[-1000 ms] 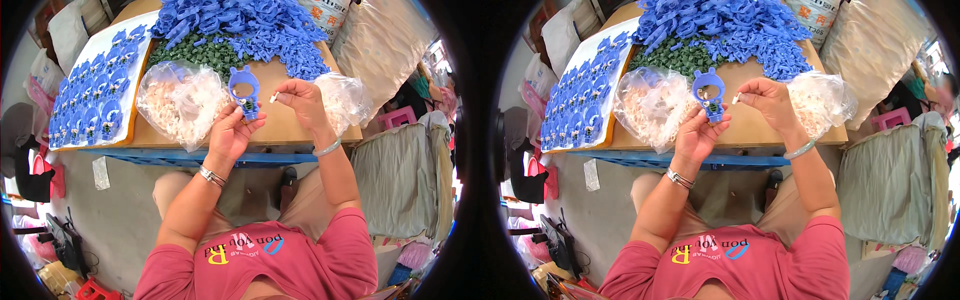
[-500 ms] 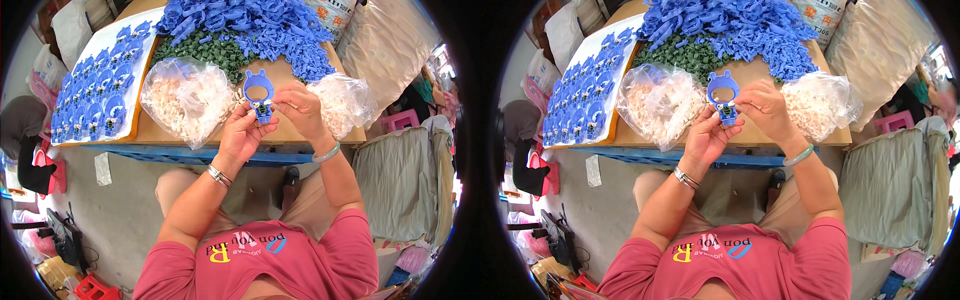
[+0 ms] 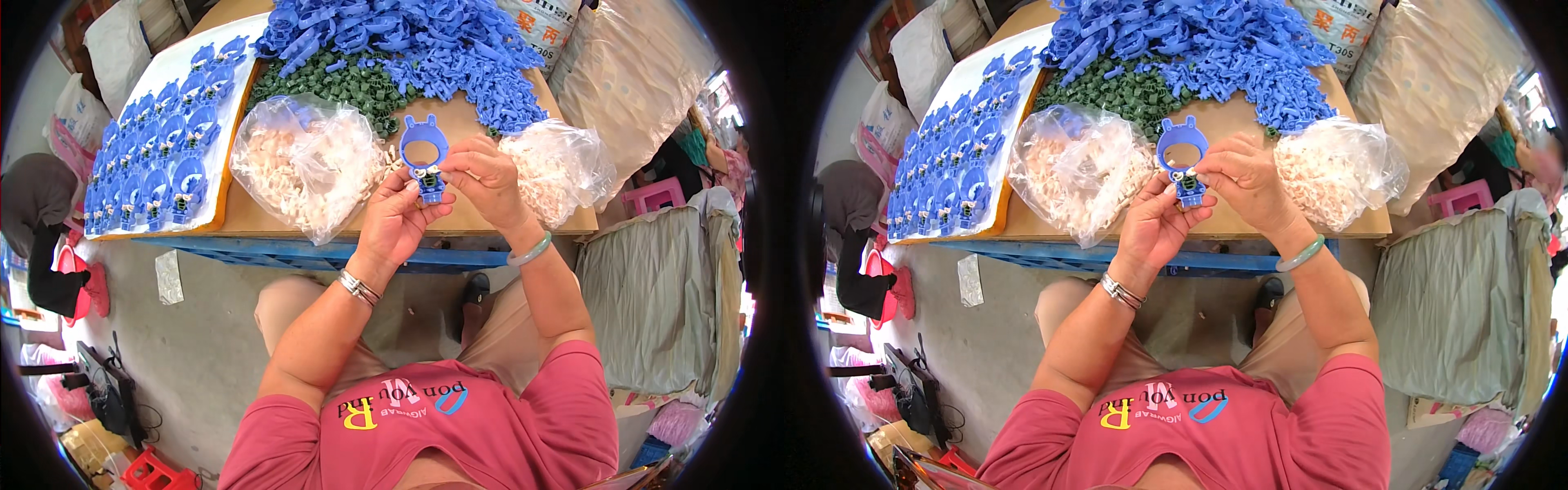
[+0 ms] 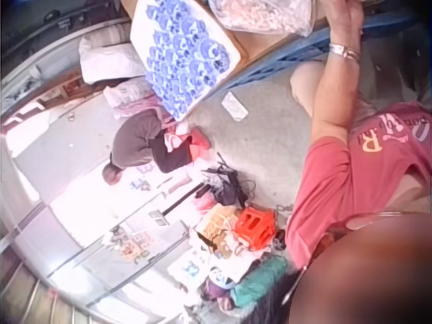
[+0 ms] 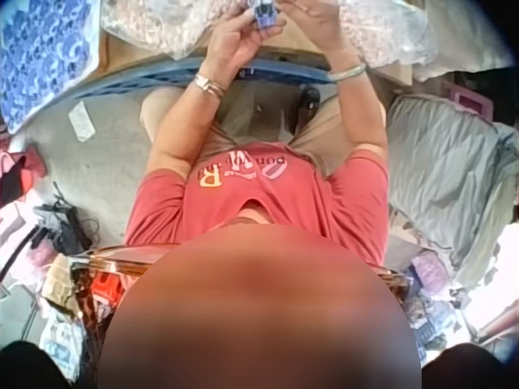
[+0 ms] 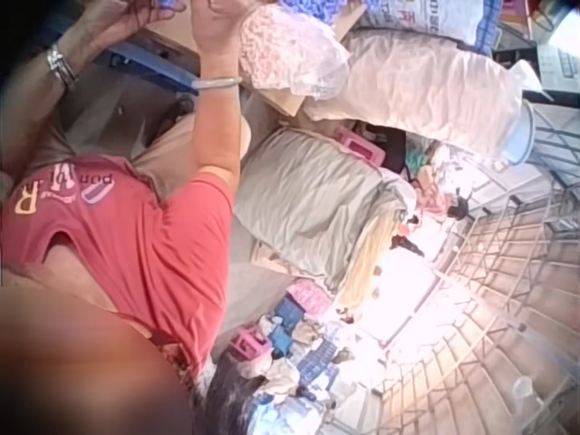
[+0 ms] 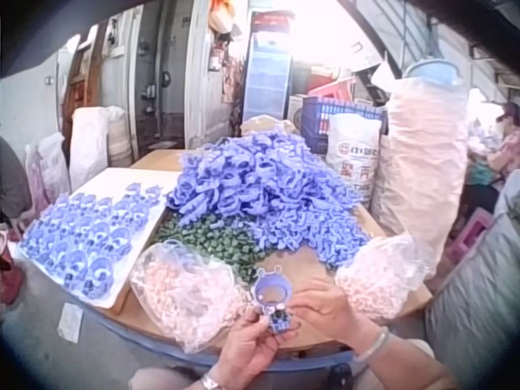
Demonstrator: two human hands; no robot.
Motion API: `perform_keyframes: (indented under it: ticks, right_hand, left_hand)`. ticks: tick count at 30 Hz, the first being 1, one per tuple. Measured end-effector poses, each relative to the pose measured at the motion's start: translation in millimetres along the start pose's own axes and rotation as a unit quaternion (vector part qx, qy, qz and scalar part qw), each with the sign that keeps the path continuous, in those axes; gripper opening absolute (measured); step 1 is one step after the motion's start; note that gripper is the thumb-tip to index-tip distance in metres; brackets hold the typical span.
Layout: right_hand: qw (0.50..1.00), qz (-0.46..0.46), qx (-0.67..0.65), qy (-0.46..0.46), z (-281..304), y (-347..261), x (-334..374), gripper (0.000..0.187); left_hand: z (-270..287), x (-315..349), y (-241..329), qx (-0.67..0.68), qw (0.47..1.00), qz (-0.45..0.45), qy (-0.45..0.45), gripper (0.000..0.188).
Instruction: Assembling small plastic toy components by snapping parts into a blue frame.
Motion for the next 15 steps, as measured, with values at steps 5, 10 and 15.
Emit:
perform_keyframes:
  ticks: [5, 10, 15]
  right_hand:
    - [1.0, -0.004, -0.003, 0.003, -1.8, -0.2, 0.8, 0.012]
    - [1.0, -0.004, -0.003, 0.005, -3.0, -0.8, 0.6, 0.011]
    - [1.0, -0.003, -0.002, 0.003, -3.0, -0.7, 0.9, 0.013]
  left_hand:
    - [-0.8, 0.4, 0.6, 0.001, 1.0, -0.006, -0.005, 0.021]
    - [-1.4, -0.2, 1.3, -0.002, 1.0, -0.004, -0.009, 0.022]
    - [-0.5, -1.1, 1.2, -0.004, 1.0, -0.005, -0.012, 0.022]
Point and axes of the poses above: each hand's wrist, its own x-axis away from the middle knuckle, its own z-axis out of the back of the hand, y = z × x, the point moved 6 cm from there along -x, towards the middle knuckle, and after that the axes turned 15 degrees about -z, right-handed, at the moved point
